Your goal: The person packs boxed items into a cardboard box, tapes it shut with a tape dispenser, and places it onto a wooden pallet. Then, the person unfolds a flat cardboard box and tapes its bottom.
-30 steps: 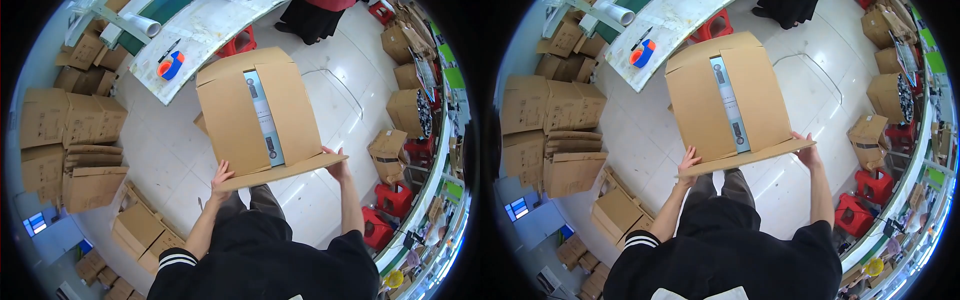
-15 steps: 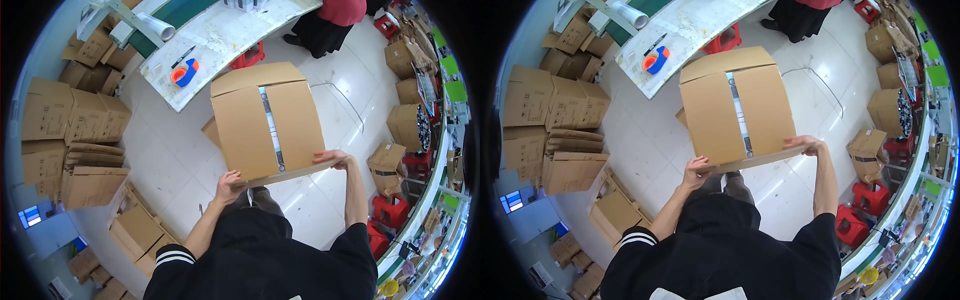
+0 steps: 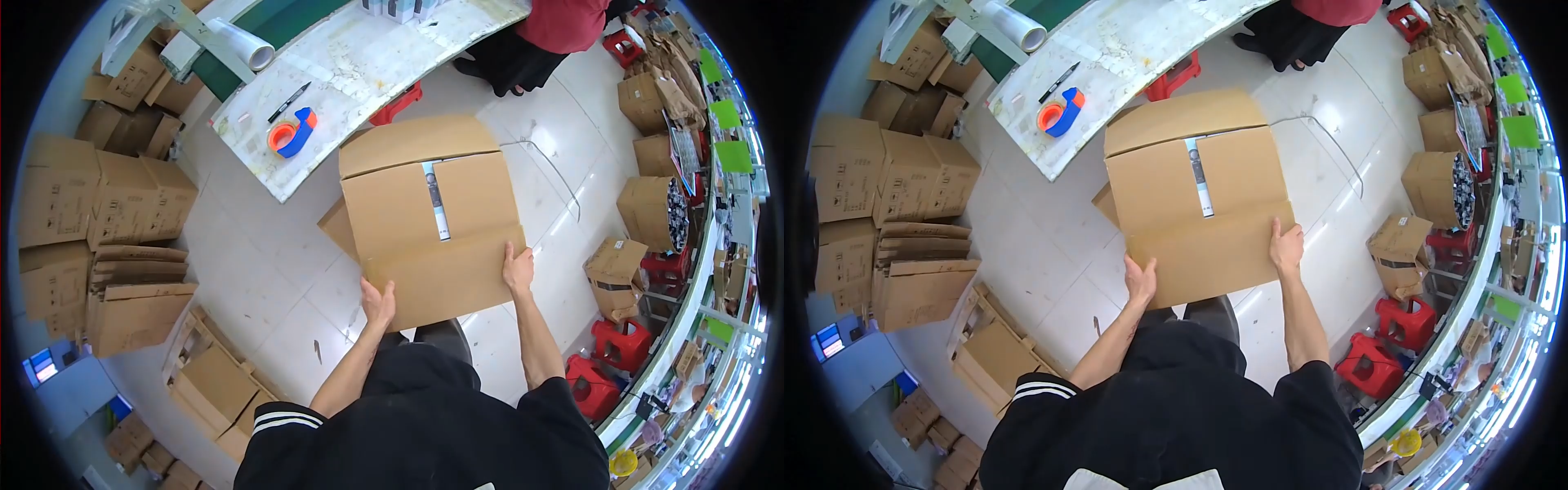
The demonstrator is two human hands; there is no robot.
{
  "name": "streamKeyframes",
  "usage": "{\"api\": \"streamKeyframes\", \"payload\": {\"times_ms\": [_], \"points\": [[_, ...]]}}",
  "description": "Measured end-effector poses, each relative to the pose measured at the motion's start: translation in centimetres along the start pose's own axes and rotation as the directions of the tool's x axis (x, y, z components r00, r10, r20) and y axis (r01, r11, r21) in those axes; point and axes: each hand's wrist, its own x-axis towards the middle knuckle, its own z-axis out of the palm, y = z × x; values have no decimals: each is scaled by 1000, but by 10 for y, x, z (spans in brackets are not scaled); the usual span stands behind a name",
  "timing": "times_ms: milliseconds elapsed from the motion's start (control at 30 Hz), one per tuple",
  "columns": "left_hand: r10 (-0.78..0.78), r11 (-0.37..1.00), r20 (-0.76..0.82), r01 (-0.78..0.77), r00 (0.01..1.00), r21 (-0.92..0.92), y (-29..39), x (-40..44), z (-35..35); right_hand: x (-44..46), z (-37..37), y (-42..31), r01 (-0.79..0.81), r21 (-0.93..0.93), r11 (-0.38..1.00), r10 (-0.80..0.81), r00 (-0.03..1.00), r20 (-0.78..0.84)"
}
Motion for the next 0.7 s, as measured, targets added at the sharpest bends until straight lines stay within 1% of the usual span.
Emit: {"api": "streamKeyframes", "payload": {"times_ms": [67,133,200,233,300,367,433,533,633,700], "points": [[-145,988,-84,149,986,49,25,7,9,14,-1,-3,57,15,998,-58,998,30],[-213,961,-241,247,947,121,35,12,23,30,-6,-13,125,20,992,-126,989,81],[-246,932,-378,326,892,162,49,13,28,62,-4,-19,369,142,919,-375,927,16],[-237,926,-396,330,887,185,45,12,30,76,-5,-26,481,199,854,-486,873,-27],[-215,911,-427,338,878,238,30,6,31,115,-8,-61,443,359,821,-483,875,25],[-184,917,-430,312,884,249,30,2,28,157,-10,-104,287,574,767,-435,890,136],[-192,913,-431,321,882,251,23,-1,30,195,-8,-141,159,641,751,-396,885,243],[-198,904,-450,340,871,259,21,2,30,221,-1,-168,-31,704,710,-439,762,476],[-183,913,-439,317,880,256,23,-4,29,214,-4,-150,-97,775,625,-459,758,464],[-177,921,-440,306,880,240,21,-13,32,205,-13,-144,-100,787,608,-457,767,451]]}}
